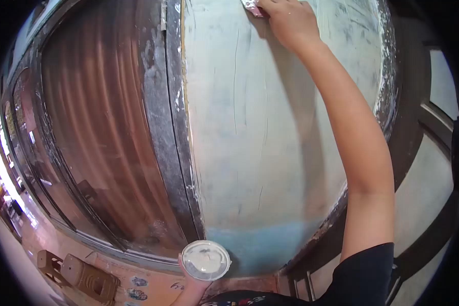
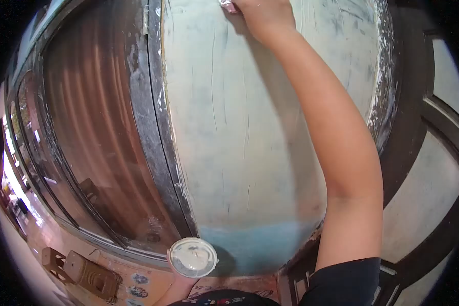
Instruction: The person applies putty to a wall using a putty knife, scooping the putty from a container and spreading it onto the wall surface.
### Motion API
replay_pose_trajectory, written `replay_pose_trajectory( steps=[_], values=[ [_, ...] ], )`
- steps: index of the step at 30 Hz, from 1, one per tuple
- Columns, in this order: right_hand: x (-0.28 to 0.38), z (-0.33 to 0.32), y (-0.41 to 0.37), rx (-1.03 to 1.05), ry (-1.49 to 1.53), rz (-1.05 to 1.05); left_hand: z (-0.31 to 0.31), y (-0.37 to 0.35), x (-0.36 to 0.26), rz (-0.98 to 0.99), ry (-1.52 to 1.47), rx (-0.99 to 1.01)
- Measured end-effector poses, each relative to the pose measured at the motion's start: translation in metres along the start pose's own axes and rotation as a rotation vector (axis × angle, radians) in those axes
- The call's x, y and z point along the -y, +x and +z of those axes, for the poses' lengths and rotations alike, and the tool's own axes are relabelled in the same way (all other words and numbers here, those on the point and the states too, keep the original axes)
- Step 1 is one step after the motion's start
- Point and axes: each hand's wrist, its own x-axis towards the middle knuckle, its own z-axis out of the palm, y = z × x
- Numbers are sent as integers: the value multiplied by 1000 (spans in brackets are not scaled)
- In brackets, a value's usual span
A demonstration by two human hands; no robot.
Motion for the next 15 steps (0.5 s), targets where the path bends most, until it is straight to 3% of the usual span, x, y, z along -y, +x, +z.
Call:
replay_pose_trajectory(
  steps=[3,15],
  values=[
    [-1,32,-29,-132,-166,-108,18,-8,-2,-93,-46,38],
    [58,52,-166,-58,-77,-11,3,-41,-14,-134,-6,0]
  ],
)
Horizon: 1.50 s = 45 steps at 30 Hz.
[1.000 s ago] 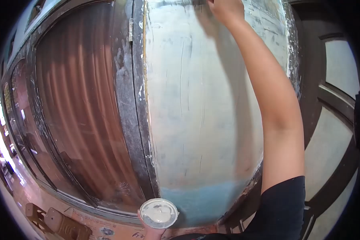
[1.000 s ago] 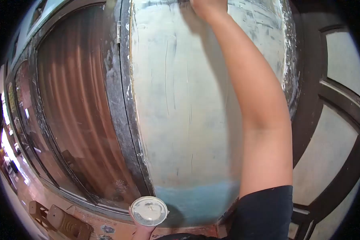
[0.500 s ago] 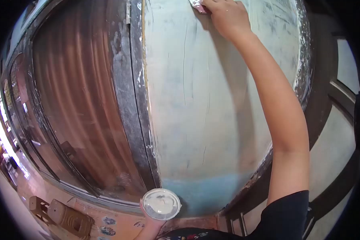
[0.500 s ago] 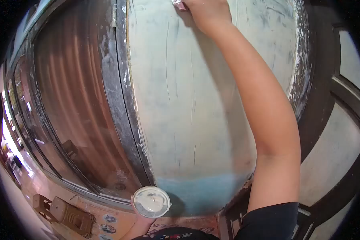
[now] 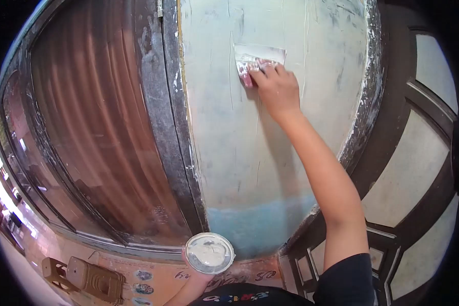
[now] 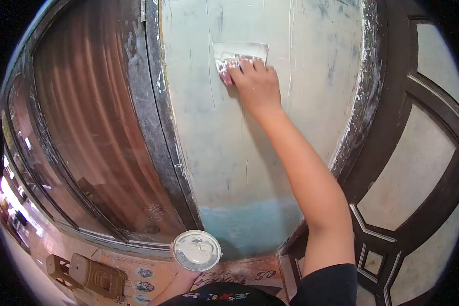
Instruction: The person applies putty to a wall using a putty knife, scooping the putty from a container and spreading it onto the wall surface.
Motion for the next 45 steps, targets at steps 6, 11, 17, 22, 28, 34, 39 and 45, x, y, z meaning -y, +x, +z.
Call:
replay_pose_trajectory(
  steps=[6,11,17,22,28,34,39,45],
  values=[
    [43,-15,-96,125,106,44,-7,-16,-8,-44,-13,33],
    [80,-22,-199,290,118,116,-11,-22,-12,-39,-4,77],
    [134,-18,-321,501,200,171,-23,-31,-17,-97,9,26],
    [181,-36,-420,660,286,144,-28,-42,-20,-48,19,-43],
    [191,-61,-448,912,399,201,-18,-42,-14,30,40,-52],
    [178,-86,-421,898,455,292,-4,-20,0,9,27,36],
    [149,-83,-393,845,621,395,6,-5,20,-8,9,104],
    [28,-84,-222,381,788,348,20,25,44,-5,-44,96]
  ],
)
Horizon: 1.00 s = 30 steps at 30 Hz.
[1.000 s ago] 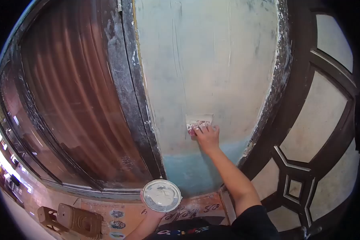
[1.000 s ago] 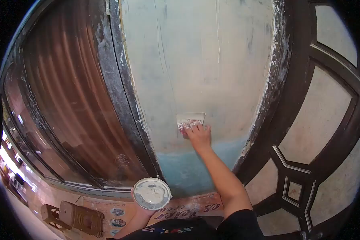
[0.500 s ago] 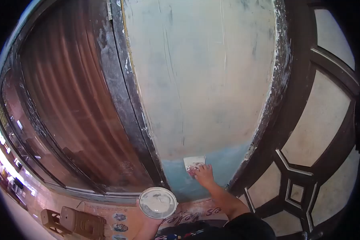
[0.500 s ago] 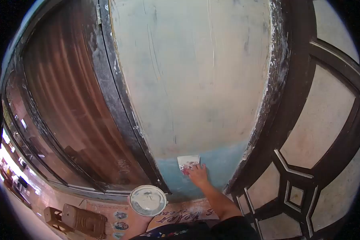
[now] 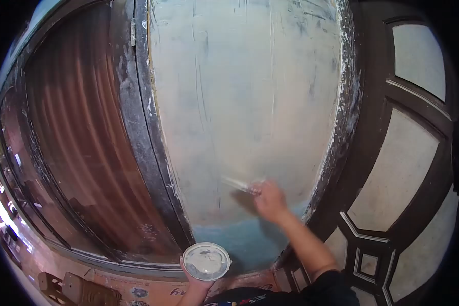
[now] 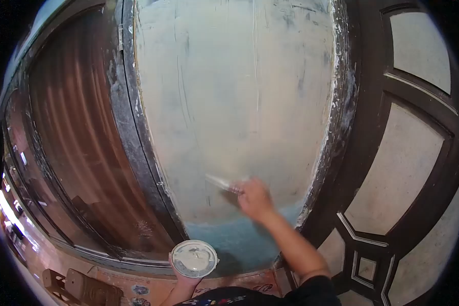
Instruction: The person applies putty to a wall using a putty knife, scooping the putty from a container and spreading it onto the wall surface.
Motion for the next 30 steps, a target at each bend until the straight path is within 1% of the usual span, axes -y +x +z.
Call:
replay_pose_trajectory(
  steps=[1,2,3,4,6,7,8,10,11,12,15,16,17,19,20,21,23,24,25,26,27,28,29,30],
  values=[
    [2,-33,37,-84,-26,-20,-2,4,3,3,-8,-26],
    [0,-61,79,-227,-135,-202,-6,9,7,11,-43,-44],
    [3,-92,118,-274,-173,-165,-7,15,10,12,-44,-39],
    [-2,-117,158,-401,-304,-265,-8,20,14,30,-39,-41],
    [1,-164,242,-603,-427,-434,-8,27,22,53,-36,-41],
    [4,-183,279,-646,-512,-404,-6,29,28,68,-25,-43],
    [-2,-200,318,-689,-599,-438,-4,32,33,84,-16,-43],
    [-3,-213,382,-807,-567,-387,-8,36,42,125,12,-41],
    [-2,-219,399,-811,-563,-397,-12,38,47,162,44,-44],
    [-1,-223,414,-769,-604,-386,-20,39,49,150,-1,-39],
    [11,-226,445,-642,-721,-359,-29,36,58,191,0,-49],
    [14,-220,445,-573,-649,-235,-29,34,59,213,24,-56],
    [13,-216,448,-567,-640,-240,-30,33,58,222,19,-62],
    [10,-209,446,-472,-795,-260,-32,29,57,210,-3,-56],
    [5,-208,440,-449,-809,-317,-32,30,56,225,73,-41],
    [3,-205,434,-438,-803,-310,-35,30,54,224,73,-56],
    [-3,-198,422,-474,-830,-370,-38,27,48,171,-36,-79],
    [-6,-194,417,-466,-833,-359,-37,26,46,162,-40,-110],
    [-13,-187,412,-477,-886,-403,-32,25,45,152,-34,-116],
    [-19,-181,407,-489,-940,-446,-28,25,44,130,3,-102],
    [-25,-176,400,-484,-946,-434,-25,23,42,108,39,-87],
    [-28,-170,390,-476,-889,-434,-24,24,39,42,2,-3],
    [-28,-167,382,-471,-833,-438,-24,23,37,35,2,-4],
    [-27,-166,374,-416,-826,-403,-22,22,37,25,-15,-4]
  ],
)
